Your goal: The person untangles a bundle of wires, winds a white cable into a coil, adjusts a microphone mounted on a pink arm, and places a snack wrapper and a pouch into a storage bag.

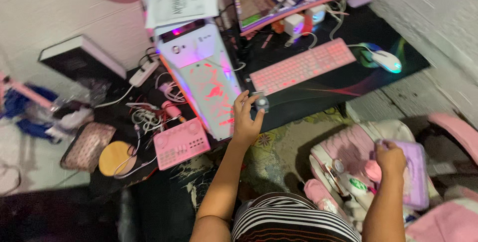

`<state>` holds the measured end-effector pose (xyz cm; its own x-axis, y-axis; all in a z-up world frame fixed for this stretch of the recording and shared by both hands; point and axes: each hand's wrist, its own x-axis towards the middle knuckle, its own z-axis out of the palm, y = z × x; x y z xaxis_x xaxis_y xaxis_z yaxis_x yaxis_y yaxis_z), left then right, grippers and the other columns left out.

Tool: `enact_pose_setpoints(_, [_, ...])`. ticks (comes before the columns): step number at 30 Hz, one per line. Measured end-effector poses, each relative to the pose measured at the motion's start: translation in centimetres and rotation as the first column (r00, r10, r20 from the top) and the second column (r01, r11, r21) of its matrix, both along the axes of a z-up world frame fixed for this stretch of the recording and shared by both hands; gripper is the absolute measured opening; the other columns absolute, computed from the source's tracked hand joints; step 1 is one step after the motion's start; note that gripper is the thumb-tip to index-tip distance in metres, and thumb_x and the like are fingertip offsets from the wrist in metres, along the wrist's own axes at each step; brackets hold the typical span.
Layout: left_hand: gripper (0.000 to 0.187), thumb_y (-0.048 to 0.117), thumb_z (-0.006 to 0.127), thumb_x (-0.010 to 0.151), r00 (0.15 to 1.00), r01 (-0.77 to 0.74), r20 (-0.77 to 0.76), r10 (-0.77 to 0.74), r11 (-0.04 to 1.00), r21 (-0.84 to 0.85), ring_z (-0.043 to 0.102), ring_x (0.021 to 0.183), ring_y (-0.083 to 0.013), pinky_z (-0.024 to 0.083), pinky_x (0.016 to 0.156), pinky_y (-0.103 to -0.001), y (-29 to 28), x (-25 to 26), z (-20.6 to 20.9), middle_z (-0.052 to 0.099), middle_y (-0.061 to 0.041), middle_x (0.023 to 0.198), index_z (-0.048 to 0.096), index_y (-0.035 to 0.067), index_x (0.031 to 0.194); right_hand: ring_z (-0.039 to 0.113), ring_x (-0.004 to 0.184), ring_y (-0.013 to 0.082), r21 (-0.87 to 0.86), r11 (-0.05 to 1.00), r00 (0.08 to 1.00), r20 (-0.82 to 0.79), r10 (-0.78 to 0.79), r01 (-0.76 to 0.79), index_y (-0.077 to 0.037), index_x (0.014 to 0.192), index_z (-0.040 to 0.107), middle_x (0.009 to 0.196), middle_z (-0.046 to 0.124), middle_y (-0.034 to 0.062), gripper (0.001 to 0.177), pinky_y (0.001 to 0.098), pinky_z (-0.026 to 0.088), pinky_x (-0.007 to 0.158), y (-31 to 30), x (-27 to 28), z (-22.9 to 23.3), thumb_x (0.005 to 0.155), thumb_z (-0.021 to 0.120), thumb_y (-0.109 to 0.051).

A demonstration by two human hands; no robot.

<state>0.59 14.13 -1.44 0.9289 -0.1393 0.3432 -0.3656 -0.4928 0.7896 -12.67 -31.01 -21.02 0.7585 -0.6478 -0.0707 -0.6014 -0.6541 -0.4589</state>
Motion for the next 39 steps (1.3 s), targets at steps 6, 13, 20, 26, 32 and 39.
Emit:
enact_pose_setpoints(6, [0.042, 0.006, 0.07, 0.09, 0.959, -0.179, 0.21, 0.19, 0.981, -0.072, 0.05, 0.136, -0.0376, 0.044, 0.115, -0.048, 5.2, 0.0, 0.5, 0.046, -0.019, 0.149, 0.063, 0.007, 0.131, 0.065, 0.116, 0.0409, -0.215, 0.929, 0.779, 0.506, 0.37, -0.302, -0.006, 0.117, 0.073, 0.116, 0.07, 0.0215, 0.025, 0.0467, 0.052, 0.102, 7.0, 8.7, 4.4, 0.101, 0.072, -0.025])
enact_pose_setpoints(13, [0.039, 0.004, 0.07, 0.092, 0.901, -0.321, 0.254, 0.351, 0.935, -0.152, 0.05, 0.136, -0.0363, 0.043, 0.116, -0.046, 13.2, 1.0, -0.6, 0.044, -0.02, 0.148, 0.062, 0.006, 0.13, 0.07, 0.108, 0.0293, -0.072, 0.817, 0.545, 0.711, 0.445, -0.572, -0.005, 0.114, 0.075, 0.115, 0.072, 0.0152, 0.013, 0.0371, 0.054, 0.098, 23.1, 14.4, 16.7, 0.102, 0.07, -0.008])
enact_pose_setpoints(20, [0.032, 0.006, 0.068, 0.092, 0.764, -0.549, 0.327, 0.557, 0.827, -0.125, 0.051, 0.134, -0.0354, 0.041, 0.115, -0.045, 23.3, 2.1, -1.2, 0.054, -0.019, 0.14, 0.064, 0.005, 0.124, 0.07, 0.101, 0.0247, -0.026, 0.607, 0.375, 0.765, 0.523, -0.794, -0.003, 0.113, 0.074, 0.113, 0.072, 0.0135, 0.015, 0.0329, 0.054, 0.091, 35.7, 17.8, 21.4, 0.099, 0.068, -0.004])
enact_pose_setpoints(26, [0.035, 0.008, 0.065, 0.094, 0.734, -0.582, 0.347, 0.584, 0.804, -0.124, 0.053, 0.128, -0.0352, 0.044, 0.11, -0.045, 30.6, 4.3, -3.1, 0.051, -0.021, 0.14, 0.061, 0.006, 0.128, 0.069, 0.1, 0.0245, -0.014, 0.346, 0.203, 0.786, 0.583, -0.938, -0.004, 0.109, 0.073, 0.107, 0.073, 0.0115, 0.013, 0.0323, 0.053, 0.088, 44.6, 19.4, 21.7, 0.097, 0.068, -0.004])
enact_pose_setpoints(32, [0.038, 0.01, 0.07, 0.091, 0.719, -0.59, 0.42, 0.554, 0.805, -0.053, 0.052, 0.128, -0.0398, 0.04, 0.111, -0.05, 36.2, 9.2, -6.5, 0.056, -0.02, 0.135, 0.061, 0.006, 0.128, 0.069, 0.106, 0.0291, -0.002, 0.159, 0.106, 0.734, 0.671, -0.987, -0.001, 0.114, 0.072, 0.113, 0.071, 0.0153, 0.023, 0.0364, 0.054, 0.093, 51.4, 20.9, 19.1, 0.093, 0.065, -0.005])
enact_pose_setpoints(39, [0.044, 0.01, 0.071, 0.085, 0.813, -0.556, 0.223, 0.538, 0.831, 0.018, 0.057, 0.121, -0.0358, 0.047, 0.103, -0.046, 40.3, 16.6, -12.6, 0.061, -0.018, 0.131, 0.062, 0.007, 0.127, 0.067, 0.114, 0.032, 0.076, 0.097, 0.123, 0.625, 0.771, -0.992, -0.003, 0.12, 0.07, 0.123, 0.07, 0.0158, 0.027, 0.0403, 0.053, 0.098, 57.3, 21.6, 16.1, 0.094, 0.065, -0.01])
